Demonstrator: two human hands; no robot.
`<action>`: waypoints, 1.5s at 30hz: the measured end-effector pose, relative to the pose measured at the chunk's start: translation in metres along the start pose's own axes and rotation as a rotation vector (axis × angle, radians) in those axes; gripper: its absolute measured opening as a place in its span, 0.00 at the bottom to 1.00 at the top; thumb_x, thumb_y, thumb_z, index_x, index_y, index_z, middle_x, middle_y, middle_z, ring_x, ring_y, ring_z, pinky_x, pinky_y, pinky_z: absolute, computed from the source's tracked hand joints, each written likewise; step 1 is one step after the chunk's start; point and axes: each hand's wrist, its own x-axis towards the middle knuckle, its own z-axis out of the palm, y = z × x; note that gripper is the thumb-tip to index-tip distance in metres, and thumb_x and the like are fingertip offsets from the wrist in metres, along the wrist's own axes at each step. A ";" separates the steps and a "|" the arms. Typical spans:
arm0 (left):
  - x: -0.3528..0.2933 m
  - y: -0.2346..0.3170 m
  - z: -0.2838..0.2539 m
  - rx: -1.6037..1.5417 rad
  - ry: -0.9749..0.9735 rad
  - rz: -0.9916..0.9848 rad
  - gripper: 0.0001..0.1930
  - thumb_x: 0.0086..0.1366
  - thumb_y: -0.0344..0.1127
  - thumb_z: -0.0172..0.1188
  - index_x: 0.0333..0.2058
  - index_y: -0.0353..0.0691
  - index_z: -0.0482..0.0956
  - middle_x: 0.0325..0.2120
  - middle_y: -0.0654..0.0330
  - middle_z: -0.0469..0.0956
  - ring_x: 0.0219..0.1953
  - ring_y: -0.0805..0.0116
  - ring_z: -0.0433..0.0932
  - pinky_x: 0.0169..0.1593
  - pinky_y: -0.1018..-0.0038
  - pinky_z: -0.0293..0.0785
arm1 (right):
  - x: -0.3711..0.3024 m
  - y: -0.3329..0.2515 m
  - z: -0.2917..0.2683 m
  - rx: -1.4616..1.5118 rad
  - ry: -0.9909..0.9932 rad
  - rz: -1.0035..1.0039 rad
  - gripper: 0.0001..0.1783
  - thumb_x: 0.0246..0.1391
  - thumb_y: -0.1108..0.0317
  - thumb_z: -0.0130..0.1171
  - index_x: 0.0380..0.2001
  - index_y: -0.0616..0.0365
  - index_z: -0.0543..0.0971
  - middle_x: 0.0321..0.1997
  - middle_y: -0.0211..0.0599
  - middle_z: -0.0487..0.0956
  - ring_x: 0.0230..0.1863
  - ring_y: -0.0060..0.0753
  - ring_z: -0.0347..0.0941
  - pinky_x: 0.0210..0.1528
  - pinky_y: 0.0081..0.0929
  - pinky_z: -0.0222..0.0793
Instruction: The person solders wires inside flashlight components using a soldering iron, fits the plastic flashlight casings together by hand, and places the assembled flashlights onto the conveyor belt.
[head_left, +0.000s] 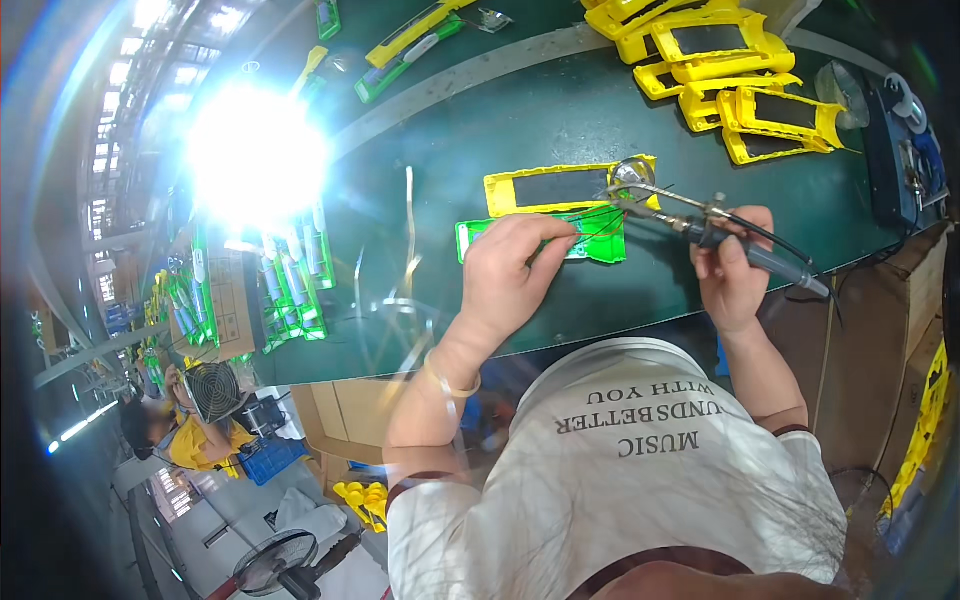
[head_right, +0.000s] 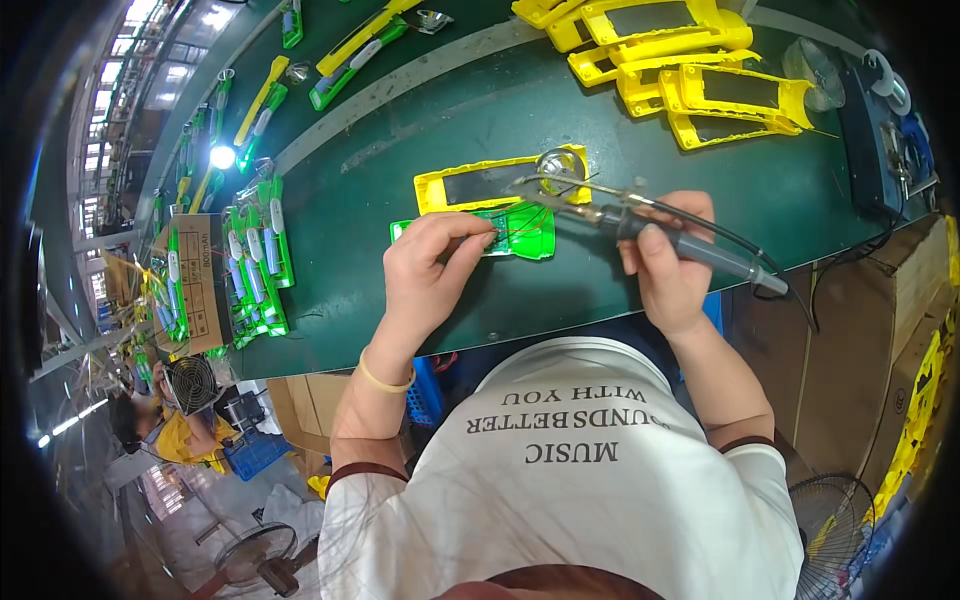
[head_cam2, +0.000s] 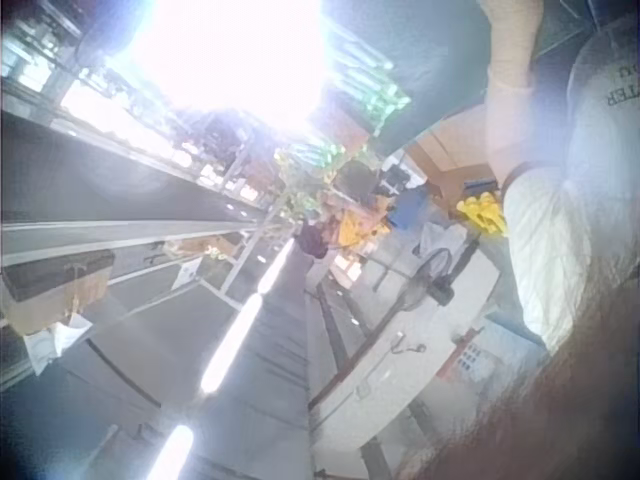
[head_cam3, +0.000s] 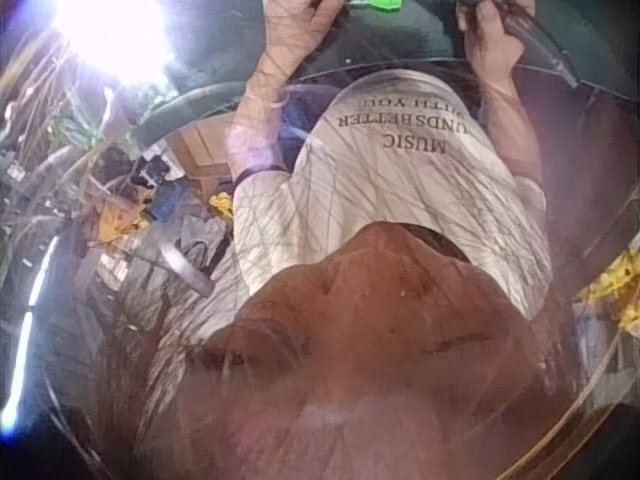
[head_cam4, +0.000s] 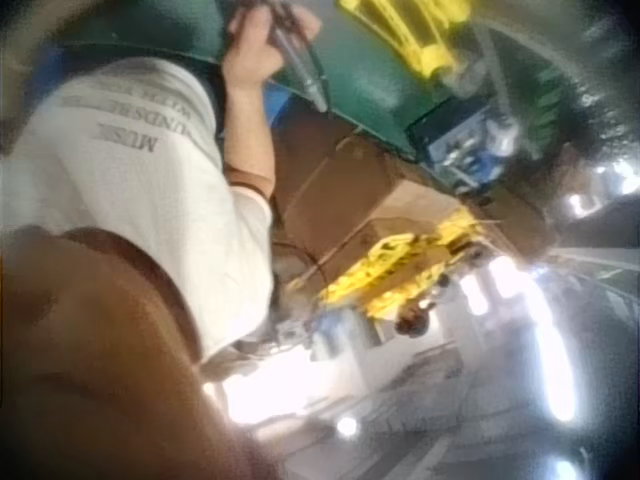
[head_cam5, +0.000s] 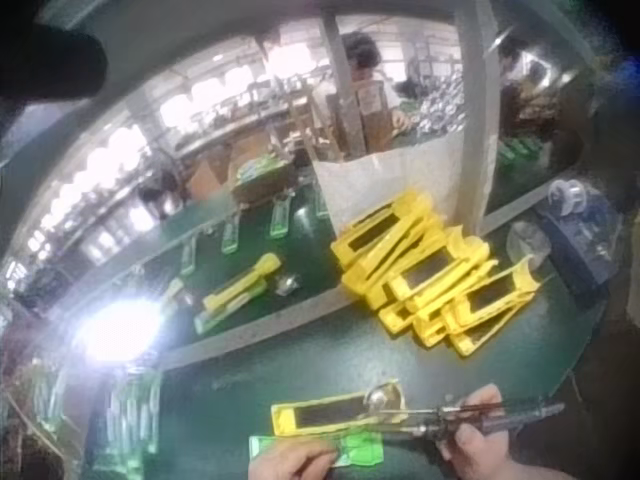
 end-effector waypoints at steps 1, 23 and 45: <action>0.000 -0.003 0.000 -0.010 -0.057 0.041 0.09 0.49 0.23 0.63 0.30 0.39 0.78 0.28 0.60 0.74 0.25 0.73 0.72 0.27 0.80 0.69 | -0.001 0.000 0.002 0.006 -0.005 0.032 0.15 0.51 0.66 0.55 0.36 0.57 0.61 0.31 0.35 0.67 0.20 0.21 0.62 0.20 0.16 0.59; 0.002 -0.006 -0.018 0.064 -0.164 -0.021 0.09 0.44 0.17 0.58 0.25 0.35 0.72 0.33 0.57 0.66 0.26 0.74 0.70 0.27 0.82 0.71 | -0.008 0.012 -0.001 -0.327 -0.180 0.134 0.17 0.47 0.71 0.59 0.32 0.58 0.60 0.30 0.34 0.70 0.29 0.17 0.62 0.33 0.17 0.61; 0.000 0.009 -0.039 0.426 -0.048 0.143 0.15 0.45 0.28 0.64 0.33 0.38 0.70 0.37 0.52 0.67 0.36 0.53 0.69 0.36 0.67 0.69 | -0.007 0.004 0.005 -0.135 -0.087 0.080 0.15 0.50 0.69 0.57 0.34 0.57 0.60 0.28 0.35 0.68 0.20 0.17 0.63 0.21 0.15 0.61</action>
